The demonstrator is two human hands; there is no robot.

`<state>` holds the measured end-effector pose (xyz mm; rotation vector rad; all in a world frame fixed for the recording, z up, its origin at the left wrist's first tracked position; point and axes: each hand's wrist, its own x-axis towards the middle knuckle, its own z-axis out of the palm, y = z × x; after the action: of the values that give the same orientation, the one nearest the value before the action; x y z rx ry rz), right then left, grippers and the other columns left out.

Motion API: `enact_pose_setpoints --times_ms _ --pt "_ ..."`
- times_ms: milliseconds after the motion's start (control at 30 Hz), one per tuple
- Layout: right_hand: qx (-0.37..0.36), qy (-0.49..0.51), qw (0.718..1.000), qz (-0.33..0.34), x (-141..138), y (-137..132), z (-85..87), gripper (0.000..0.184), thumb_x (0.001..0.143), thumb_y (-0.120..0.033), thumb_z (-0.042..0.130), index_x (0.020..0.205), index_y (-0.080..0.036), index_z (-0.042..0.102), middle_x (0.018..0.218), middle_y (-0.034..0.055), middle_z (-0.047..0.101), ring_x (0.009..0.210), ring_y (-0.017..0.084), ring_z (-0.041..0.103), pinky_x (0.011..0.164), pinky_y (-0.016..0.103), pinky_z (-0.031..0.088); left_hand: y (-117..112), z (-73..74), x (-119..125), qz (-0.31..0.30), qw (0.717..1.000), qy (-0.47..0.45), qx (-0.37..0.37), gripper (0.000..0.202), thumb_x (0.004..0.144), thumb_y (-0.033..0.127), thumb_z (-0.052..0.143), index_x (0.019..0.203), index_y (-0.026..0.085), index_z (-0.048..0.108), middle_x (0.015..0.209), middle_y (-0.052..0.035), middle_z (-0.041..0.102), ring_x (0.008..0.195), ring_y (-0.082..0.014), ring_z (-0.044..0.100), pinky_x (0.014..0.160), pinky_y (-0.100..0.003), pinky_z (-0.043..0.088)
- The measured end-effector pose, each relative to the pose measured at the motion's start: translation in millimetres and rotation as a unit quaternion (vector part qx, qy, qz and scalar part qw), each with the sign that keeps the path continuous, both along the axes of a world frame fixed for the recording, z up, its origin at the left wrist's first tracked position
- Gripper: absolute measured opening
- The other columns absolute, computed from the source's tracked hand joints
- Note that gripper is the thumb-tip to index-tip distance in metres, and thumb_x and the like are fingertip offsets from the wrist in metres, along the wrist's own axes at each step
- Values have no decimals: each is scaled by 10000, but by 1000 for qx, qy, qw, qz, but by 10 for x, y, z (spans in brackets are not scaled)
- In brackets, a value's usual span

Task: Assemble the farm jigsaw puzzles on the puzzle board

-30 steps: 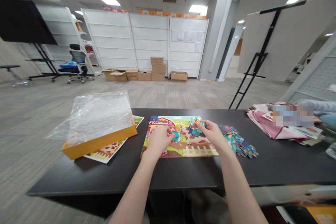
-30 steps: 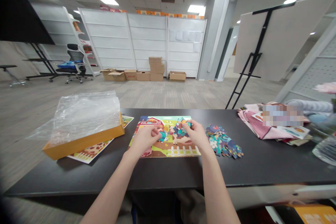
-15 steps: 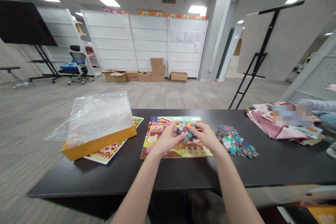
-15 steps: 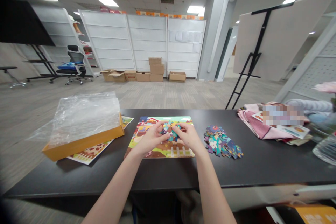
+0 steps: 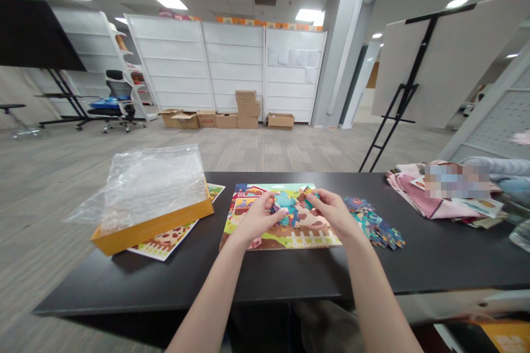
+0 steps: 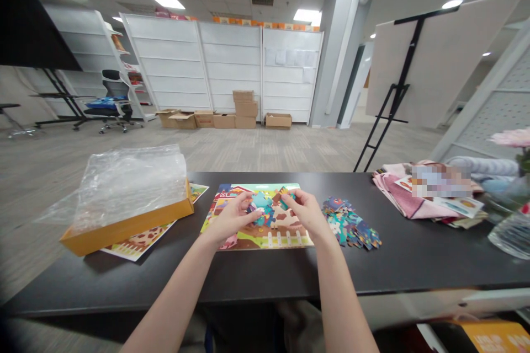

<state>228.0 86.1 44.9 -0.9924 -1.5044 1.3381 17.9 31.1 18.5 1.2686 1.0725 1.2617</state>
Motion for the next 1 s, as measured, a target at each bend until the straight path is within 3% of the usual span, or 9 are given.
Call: enact_pose_setpoints --times_ms 233,367,467,567,633,733,867,1000 --pt "-21 -62 997 46 -121 -36 -33 478 694 -604 756 866 -163 695 645 7 650 463 98 518 324 171 306 -32 -12 -7 -10 999 42 10 596 709 392 841 1199 197 562 889 -29 679 822 -205 706 734 -348 604" --pt "-21 -76 995 54 -77 -9 -60 473 701 -593 765 885 -162 701 615 8 645 485 119 557 343 181 348 -48 -24 -14 -2 998 62 2 621 697 361 849 1234 200 580 1002 -80 681 919 -245 701 788 -384 604" --pt "1 -58 998 38 -35 -4 -31 464 701 -590 773 864 -161 707 758 53 720 583 136 615 423 200 423 -42 -34 -25 -2 997 80 -2 613 705 345 841 1238 195 576 1088 -106 671 961 -249 693 786 -371 600" --pt "2 -20 1000 10 51 26 -18 476 677 -593 789 853 -161 697 911 84 756 652 141 638 542 234 501 -32 -34 -50 -32 995 93 8 536 748 353 803 1212 193 588 1075 -98 675 927 -224 698 770 -347 593" --pt "-3 -18 1000 -15 133 68 -42 495 655 -600 797 851 -161 681 906 87 759 643 139 629 551 241 501 -28 -31 -70 -48 994 97 11 496 777 370 774 1205 197 594 1031 -85 683 879 -207 702 750 -336 589" --pt "17 -59 997 -56 245 148 -130 499 642 -605 786 831 -160 661 816 76 749 588 127 585 498 226 449 -29 -19 -94 -45 992 114 -4 525 757 402 781 1197 187 593 955 -70 693 814 -201 700 712 -326 579" --pt "35 -132 988 -71 298 227 -273 414 674 -538 743 836 -174 627 656 25 686 502 121 531 450 222 387 -28 13 -113 12 982 190 15 420 733 441 781 1025 167 658 1028 -93 690 916 -226 681 750 -314 556" --pt "73 -274 955 -87 306 256 -335 250 732 -412 672 823 -182 636 544 -21 594 463 131 503 459 235 349 -30 56 -114 26 967 251 44 358 771 498 724 891 164 678 936 -69 690 865 -216 658 759 -306 523"
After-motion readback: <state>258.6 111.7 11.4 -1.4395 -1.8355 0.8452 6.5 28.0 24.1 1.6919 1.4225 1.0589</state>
